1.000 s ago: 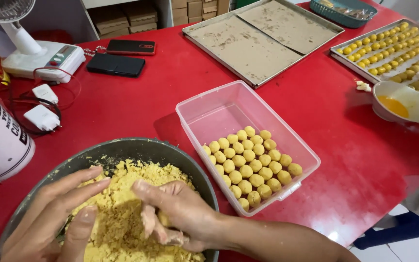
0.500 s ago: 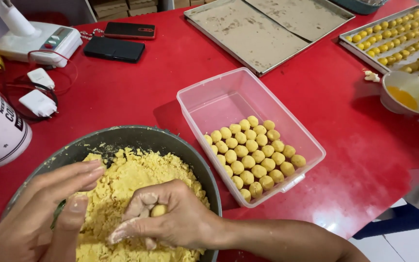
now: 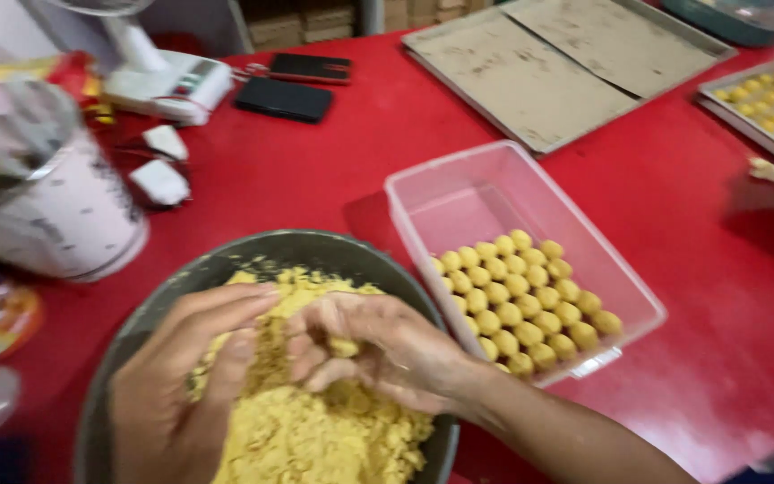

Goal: Forming small balls of dough by hand and placing them into a plastic container.

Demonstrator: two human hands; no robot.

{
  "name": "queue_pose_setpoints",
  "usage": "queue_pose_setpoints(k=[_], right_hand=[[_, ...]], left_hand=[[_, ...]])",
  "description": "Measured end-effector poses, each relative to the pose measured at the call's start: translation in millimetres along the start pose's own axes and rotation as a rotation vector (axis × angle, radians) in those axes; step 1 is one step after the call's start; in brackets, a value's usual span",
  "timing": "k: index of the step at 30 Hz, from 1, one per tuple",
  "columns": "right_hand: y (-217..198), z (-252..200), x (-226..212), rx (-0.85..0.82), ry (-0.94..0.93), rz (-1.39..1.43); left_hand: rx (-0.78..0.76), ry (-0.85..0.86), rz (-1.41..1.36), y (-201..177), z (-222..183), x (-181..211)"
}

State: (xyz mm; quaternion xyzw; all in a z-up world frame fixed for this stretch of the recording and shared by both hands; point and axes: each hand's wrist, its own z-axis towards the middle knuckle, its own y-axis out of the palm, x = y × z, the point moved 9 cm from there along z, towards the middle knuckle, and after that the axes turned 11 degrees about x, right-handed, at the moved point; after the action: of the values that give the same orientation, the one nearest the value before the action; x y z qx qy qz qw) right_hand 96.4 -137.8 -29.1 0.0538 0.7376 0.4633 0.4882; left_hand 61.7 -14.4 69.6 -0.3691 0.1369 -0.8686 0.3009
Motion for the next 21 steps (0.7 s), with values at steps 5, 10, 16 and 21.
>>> queue_pose_setpoints(k=[5, 10, 16, 21], right_hand=[[-17.6, 1.5, -4.0, 0.278, 0.032, -0.209], [-15.7, 4.2, -10.9, 0.173, -0.051, 0.012], [-16.8, 0.3, -12.3, 0.242, -0.041, -0.009], [-19.3, 5.7, -23.6, 0.198, -0.107, -0.040]], left_hand=[[0.036, -0.003, -0.176, -3.1, 5.2, 14.9], [0.065, 0.015, -0.204, -6.8, 5.2, 17.8], [0.058, 0.040, -0.242, -5.5, 4.2, 18.9], [0.045, -0.011, -0.260, -3.3, 2.6, 13.7]])
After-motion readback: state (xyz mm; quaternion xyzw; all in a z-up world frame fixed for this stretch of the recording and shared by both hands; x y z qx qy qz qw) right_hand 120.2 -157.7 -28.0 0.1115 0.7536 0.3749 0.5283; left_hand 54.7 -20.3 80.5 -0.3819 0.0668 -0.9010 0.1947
